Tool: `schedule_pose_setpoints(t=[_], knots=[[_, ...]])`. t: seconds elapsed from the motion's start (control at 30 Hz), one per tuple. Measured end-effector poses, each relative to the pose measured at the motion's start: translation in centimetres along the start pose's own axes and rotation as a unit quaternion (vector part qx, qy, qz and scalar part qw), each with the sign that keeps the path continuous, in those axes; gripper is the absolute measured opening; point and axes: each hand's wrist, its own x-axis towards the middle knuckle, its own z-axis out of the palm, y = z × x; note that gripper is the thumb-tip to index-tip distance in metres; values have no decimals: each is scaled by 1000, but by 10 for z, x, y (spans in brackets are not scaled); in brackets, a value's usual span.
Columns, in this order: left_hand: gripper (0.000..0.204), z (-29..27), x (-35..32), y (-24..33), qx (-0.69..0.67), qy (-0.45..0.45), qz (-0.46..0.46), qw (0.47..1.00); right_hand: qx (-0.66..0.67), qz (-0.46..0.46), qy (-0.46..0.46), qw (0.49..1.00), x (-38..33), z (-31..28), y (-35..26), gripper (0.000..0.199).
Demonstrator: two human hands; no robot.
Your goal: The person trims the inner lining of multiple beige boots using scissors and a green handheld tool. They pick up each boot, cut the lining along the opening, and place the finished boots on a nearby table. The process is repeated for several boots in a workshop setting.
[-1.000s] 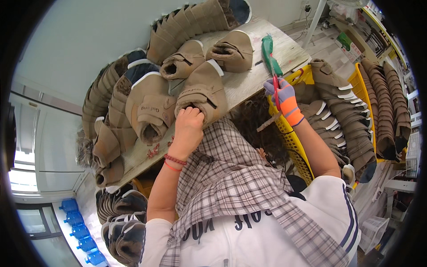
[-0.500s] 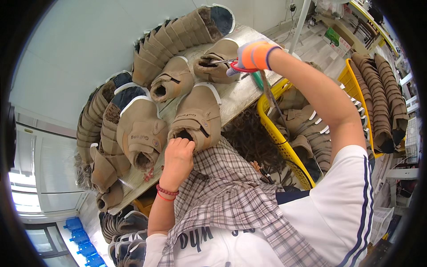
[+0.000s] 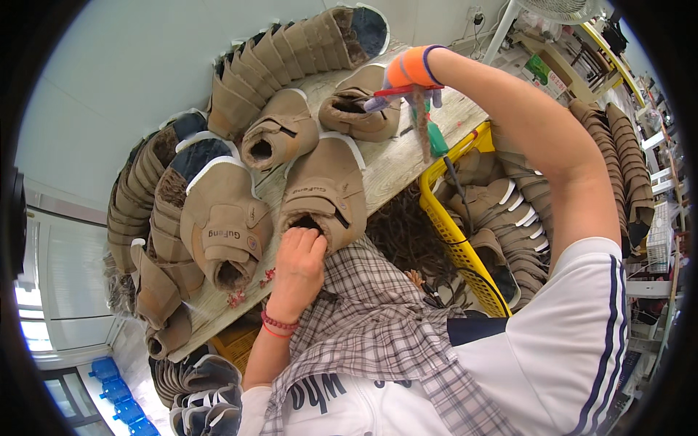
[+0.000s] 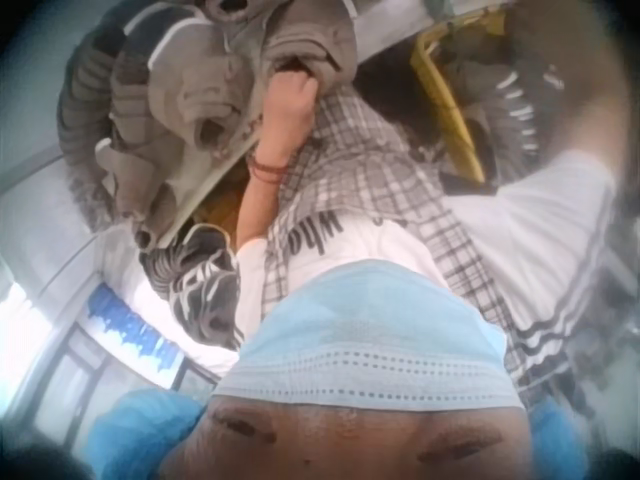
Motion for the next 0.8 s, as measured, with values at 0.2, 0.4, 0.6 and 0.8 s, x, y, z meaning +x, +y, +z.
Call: schedule_pose_setpoints(t=[0.2,0.4,0.6,0.8], knots=[[26,-4,-5,-3,-11,-1,0,1000,13,31,11,999,-26,-1,-22,29],[28,-6,-6,-2,-24,-1,7,1000,22,-1,-25,999,-9,-6,-18,36],[29,-10,-7,-3,-36,5,18,999,21,68,-10,997,-10,-2,-24,33],[29,-12,-7,-3,-34,7,24,999,102,46,-20,994,-19,-2,-21,23]])
